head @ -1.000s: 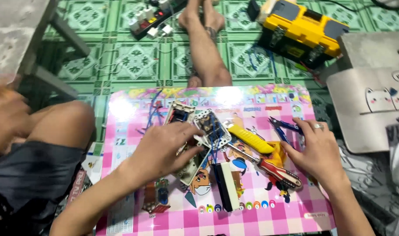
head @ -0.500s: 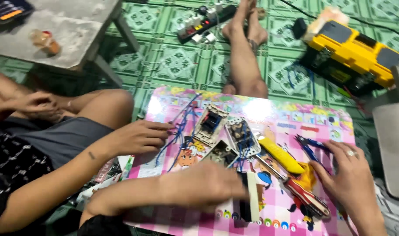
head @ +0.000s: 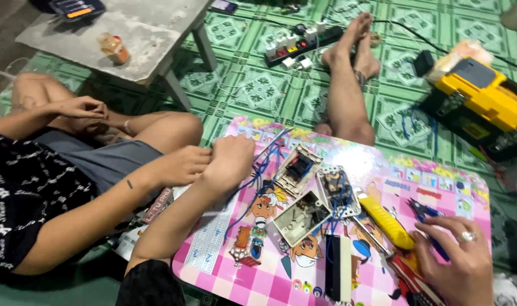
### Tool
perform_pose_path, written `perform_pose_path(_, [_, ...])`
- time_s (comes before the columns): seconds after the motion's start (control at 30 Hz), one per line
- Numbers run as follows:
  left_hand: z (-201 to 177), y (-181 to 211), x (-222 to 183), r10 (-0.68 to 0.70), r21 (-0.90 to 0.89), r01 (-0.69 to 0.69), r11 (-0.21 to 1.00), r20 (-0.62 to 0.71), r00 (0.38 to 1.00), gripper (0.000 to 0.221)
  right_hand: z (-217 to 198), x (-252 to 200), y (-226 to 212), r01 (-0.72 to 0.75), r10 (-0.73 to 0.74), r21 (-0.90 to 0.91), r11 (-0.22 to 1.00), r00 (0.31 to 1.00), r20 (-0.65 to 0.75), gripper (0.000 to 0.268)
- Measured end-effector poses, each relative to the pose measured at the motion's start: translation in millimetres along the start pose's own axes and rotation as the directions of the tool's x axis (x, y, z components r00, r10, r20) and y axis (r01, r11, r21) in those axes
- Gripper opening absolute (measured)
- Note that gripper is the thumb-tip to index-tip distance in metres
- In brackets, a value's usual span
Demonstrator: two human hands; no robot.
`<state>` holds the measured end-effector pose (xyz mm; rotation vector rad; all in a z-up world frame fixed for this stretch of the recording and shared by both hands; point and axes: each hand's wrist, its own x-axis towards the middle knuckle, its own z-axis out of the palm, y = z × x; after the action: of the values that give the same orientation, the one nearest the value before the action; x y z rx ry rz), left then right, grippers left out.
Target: Assembling and wiring an electronic switch component on a circuit board using various tools.
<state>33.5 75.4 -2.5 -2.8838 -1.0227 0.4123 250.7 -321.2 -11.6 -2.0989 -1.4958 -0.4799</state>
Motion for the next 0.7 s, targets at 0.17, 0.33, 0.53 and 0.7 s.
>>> perform_pose_path(0.17, [11.0, -0.1, -5.5, 0.067, -0.126, -0.064, 0.99, 0.02, 0.998, 0.026, 10.6, -6.5, -1.4, -0.02, 0.022, 0.032, 0.999, 0.997, -0.077, 0.006])
perform_pose_path(0.33, [-10.1, -12.6, -24.0, 0.052, -0.318, -0.035, 0.947, 0.047, 0.998, 0.017, 14.6, -22.9, 21.5, -0.077, 0.077, -0.026, 0.997, 0.997, 0.014, 0.011])
perform_pose_path(0.53, [-36.7, -22.8, -56.9, 0.013, -0.544, -0.148, 0.826, -0.244, 0.97, 0.019, 32.7, -51.0, 70.9, -0.115, 0.155, -0.27, 0.956, 0.979, 0.13, 0.024])
perform_pose_path(0.7, [-64.7, 5.0, -74.1, 0.09, -0.706, -0.612, 0.355, -0.626, 0.774, 0.015, 23.2, -43.2, 63.9, -0.067, 0.089, -0.213, 0.975, 0.991, 0.096, 0.016])
